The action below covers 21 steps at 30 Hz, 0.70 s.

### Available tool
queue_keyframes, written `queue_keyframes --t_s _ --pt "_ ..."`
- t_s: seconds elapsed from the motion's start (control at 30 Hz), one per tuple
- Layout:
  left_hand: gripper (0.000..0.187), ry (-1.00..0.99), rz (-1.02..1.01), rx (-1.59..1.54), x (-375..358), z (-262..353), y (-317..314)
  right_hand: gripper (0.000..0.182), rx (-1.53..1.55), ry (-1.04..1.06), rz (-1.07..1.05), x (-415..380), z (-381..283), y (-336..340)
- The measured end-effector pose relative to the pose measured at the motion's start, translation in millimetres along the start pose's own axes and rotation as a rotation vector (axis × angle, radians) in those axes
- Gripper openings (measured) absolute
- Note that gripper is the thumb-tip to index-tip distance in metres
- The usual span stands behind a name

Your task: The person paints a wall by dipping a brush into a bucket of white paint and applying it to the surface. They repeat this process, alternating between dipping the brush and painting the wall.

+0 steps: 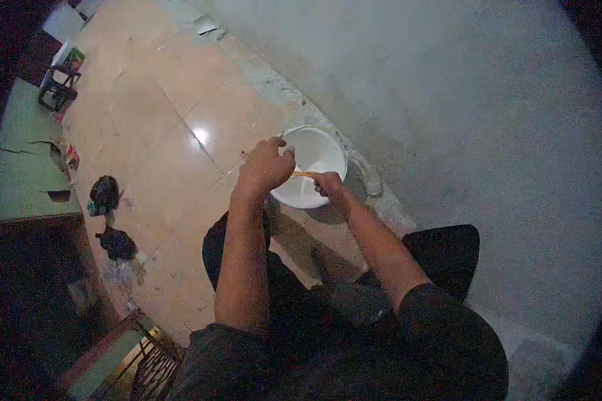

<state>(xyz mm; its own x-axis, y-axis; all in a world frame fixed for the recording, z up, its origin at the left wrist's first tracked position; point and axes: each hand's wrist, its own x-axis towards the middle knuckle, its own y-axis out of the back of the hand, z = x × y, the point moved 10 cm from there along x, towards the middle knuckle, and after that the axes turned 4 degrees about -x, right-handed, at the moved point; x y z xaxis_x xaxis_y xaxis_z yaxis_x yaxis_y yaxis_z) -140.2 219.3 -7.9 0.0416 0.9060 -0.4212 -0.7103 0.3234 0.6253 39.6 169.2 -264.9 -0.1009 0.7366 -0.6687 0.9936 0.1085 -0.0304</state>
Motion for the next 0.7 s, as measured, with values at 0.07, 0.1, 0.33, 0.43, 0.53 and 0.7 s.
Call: queue_keyframes --t_s 0.07,0.1,0.33,0.43,0.53,0.7 --pt "0.045 -0.002 0.013 0.006 1 -2 -1 0.021 0.084 -0.277 -0.072 -4 30 6" --pt "0.045 -0.011 0.015 0.005 1 -3 -1 0.021 0.084 -0.269 -0.067 -11 30 13" --pt "0.044 -0.151 -0.044 0.046 -14 19 -8 0.025 -0.899 -0.075 -0.461 -58 74 0" --pt "0.044 -0.149 -0.14 0.124 -23 28 -20 0.022 -1.258 0.478 -0.071 -68 52 -2" --pt "0.039 -0.184 -0.231 0.178 -20 26 -38 0.02 -1.187 0.539 0.173 -90 37 3" --pt "0.041 -0.189 -0.299 0.211 -20 27 -48 0.023 -1.318 0.39 0.15 -108 37 2"
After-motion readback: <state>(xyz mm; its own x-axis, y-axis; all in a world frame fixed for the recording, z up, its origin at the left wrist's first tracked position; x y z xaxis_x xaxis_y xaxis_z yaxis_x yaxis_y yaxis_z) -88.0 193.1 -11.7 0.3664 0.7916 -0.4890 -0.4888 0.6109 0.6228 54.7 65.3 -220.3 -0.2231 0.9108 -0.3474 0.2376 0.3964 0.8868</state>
